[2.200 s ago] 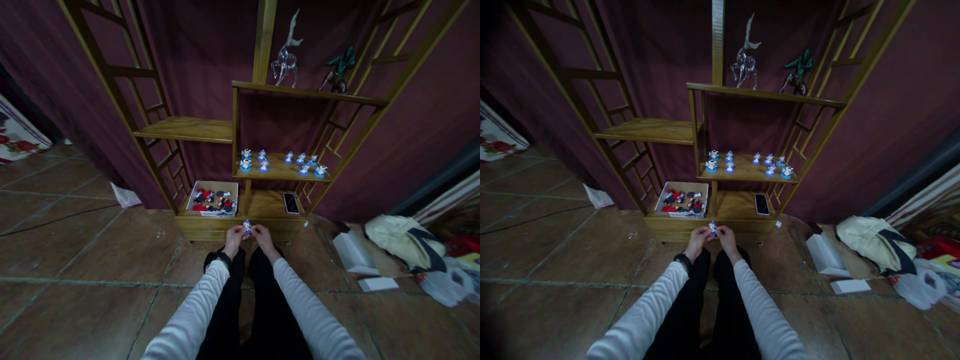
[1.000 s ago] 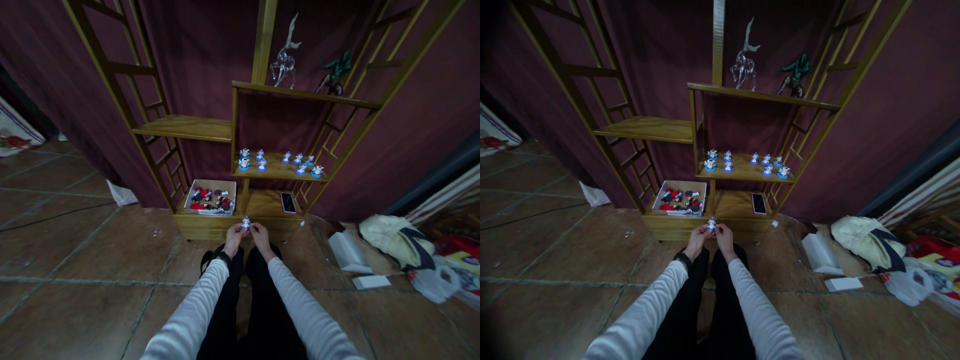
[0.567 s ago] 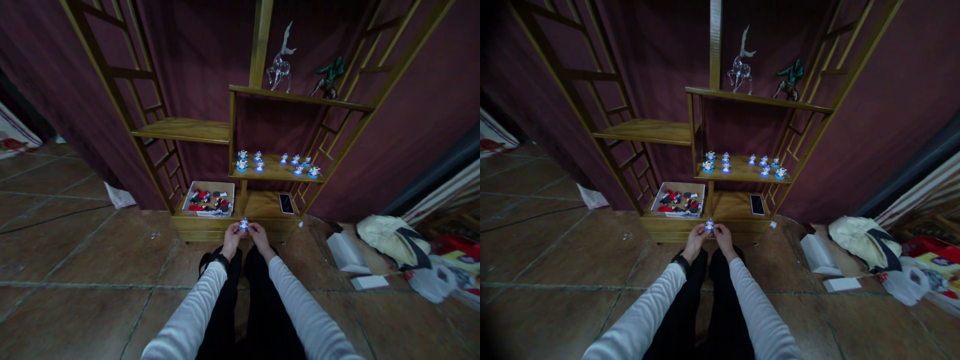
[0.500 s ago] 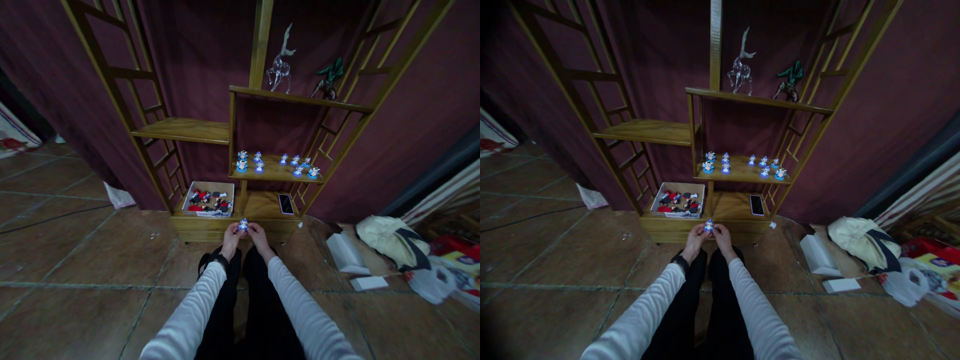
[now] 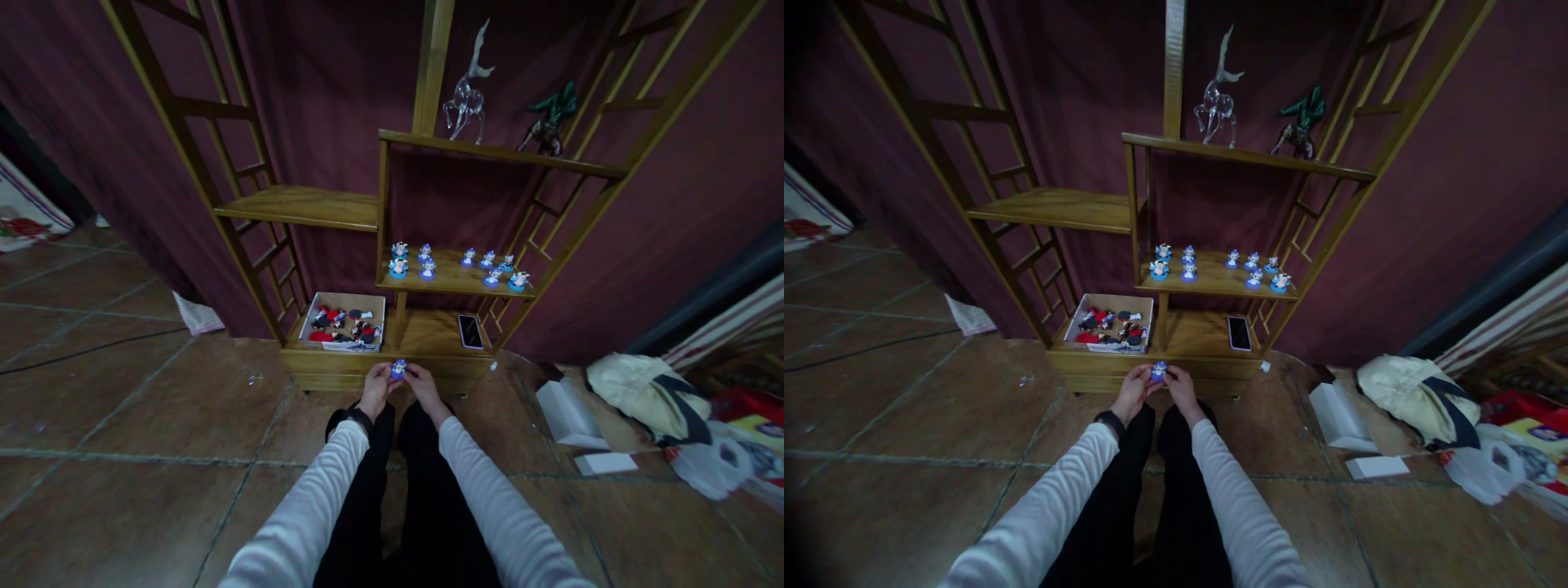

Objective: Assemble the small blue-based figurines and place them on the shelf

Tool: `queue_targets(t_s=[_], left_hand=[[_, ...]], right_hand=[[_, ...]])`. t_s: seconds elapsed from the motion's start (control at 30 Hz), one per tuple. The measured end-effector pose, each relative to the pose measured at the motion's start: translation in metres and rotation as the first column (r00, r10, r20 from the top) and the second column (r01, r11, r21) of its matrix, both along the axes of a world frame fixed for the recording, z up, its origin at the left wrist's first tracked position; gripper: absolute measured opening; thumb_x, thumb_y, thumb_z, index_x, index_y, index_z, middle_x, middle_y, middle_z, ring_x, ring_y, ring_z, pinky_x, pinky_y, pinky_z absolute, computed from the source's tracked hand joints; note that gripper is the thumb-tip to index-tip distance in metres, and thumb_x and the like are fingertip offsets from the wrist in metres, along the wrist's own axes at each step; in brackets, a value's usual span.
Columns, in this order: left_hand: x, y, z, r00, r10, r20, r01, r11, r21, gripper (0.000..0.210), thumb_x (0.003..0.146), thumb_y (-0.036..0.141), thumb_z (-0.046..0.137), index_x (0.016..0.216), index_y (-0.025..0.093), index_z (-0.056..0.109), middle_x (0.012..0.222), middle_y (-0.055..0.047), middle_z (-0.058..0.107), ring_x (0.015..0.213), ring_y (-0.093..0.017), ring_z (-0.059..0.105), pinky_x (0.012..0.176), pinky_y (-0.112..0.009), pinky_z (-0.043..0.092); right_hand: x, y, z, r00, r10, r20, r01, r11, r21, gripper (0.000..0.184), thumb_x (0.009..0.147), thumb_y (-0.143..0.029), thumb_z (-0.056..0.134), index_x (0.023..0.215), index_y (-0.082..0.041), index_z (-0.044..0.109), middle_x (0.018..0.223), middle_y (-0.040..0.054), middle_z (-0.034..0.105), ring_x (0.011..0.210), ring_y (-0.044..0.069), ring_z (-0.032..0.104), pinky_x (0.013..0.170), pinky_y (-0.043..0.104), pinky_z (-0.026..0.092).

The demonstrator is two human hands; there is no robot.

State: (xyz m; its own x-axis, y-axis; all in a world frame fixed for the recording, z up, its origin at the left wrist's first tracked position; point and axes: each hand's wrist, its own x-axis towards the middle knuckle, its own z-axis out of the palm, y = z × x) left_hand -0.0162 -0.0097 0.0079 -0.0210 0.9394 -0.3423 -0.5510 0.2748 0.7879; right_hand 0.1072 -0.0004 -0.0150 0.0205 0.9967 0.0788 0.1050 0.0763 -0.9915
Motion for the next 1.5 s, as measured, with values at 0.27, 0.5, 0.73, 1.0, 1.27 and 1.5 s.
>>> queue_targets(t_s=[0.27, 0.5, 0.73, 1.0, 1.27, 1.5], left_hand=[[-0.003, 0.011, -0.006, 0.995, -0.024, 0.097, 0.034, 0.994, -0.107, 0.008, 0.073, 0.01, 0.064, 0.076, 0.012, 0.057, 0.069, -0.006, 0.064, 0.063, -0.014, 0.064, 0.073, -0.037, 0.055], [-0.005, 0.019, -0.012, 0.993, -0.011, 0.117, 0.035, 0.978, -0.205, 0.007, 0.076, 0.006, 0.059, 0.074, 0.012, 0.056, 0.063, -0.005, 0.064, 0.059, -0.013, 0.063, 0.068, -0.032, 0.056], [-0.003, 0.018, -0.012, 0.996, 0.026, 0.085, -0.01, 0.981, -0.193, 0.009, 0.077, 0.006, 0.056, 0.083, 0.012, 0.057, 0.061, -0.002, 0.062, 0.049, -0.01, 0.059, 0.06, -0.028, 0.056], [-0.004, 0.016, -0.008, 0.995, 0.023, 0.093, -0.003, 0.978, -0.207, 0.007, 0.077, 0.004, 0.057, 0.079, 0.009, 0.06, 0.064, -0.006, 0.064, 0.053, -0.012, 0.062, 0.06, -0.027, 0.056], [-0.008, 0.013, -0.005, 0.988, -0.025, 0.152, 0.05, 0.985, -0.163, 0.016, 0.082, 0.001, 0.046, 0.089, 0.007, 0.059, 0.07, -0.009, 0.066, 0.061, -0.013, 0.065, 0.062, -0.025, 0.057], [-0.006, 0.008, -0.002, 0.986, -0.029, 0.165, 0.048, 0.993, -0.112, 0.017, 0.079, -0.001, 0.05, 0.09, 0.008, 0.06, 0.077, -0.009, 0.068, 0.069, -0.013, 0.066, 0.072, -0.027, 0.057]], right_hand=[[-0.002, 0.001, 0.002, 1.0, 0.005, -0.002, -0.005, 1.0, 0.007, 0.02, 0.068, -0.03, 0.056, 0.08, -0.021, 0.069, 0.081, 0.0013, 0.071, 0.08, 0.019, 0.063, 0.081, 0.034, 0.047], [-0.008, 0.006, -0.004, 0.997, -0.035, -0.073, 0.033, 0.999, -0.019, 0.024, 0.066, -0.03, 0.058, 0.085, -0.02, 0.067, 0.086, 0.0032, 0.07, 0.08, 0.019, 0.063, 0.077, 0.032, 0.048], [-0.014, 0.004, -0.005, 0.992, -0.129, 0.004, 0.129, 0.992, 0.011, 0.018, 0.066, -0.03, 0.059, 0.081, -0.021, 0.063, 0.084, 0.0029, 0.069, 0.079, 0.018, 0.063, 0.076, 0.031, 0.048], [-0.01, 0.002, -0.005, 0.993, -0.093, 0.069, 0.092, 0.995, 0.024, 0.019, 0.068, -0.03, 0.058, 0.082, -0.021, 0.065, 0.086, 0.003, 0.07, 0.079, 0.018, 0.063, 0.078, 0.032, 0.048], [-0.009, 0.004, -0.004, 0.993, -0.108, -0.048, 0.108, 0.994, -0.003, 0.018, 0.066, -0.032, 0.061, 0.079, -0.021, 0.067, 0.085, 0.0023, 0.069, 0.082, 0.019, 0.063, 0.081, 0.034, 0.048], [-0.008, 0.0, 0.003, 0.939, -0.042, -0.341, -0.011, 0.988, -0.152, 0.033, 0.058, -0.041, 0.069, 0.082, -0.019, 0.066, 0.078, 0.0013, 0.068, 0.072, 0.017, 0.063, 0.072, 0.033, 0.05]])
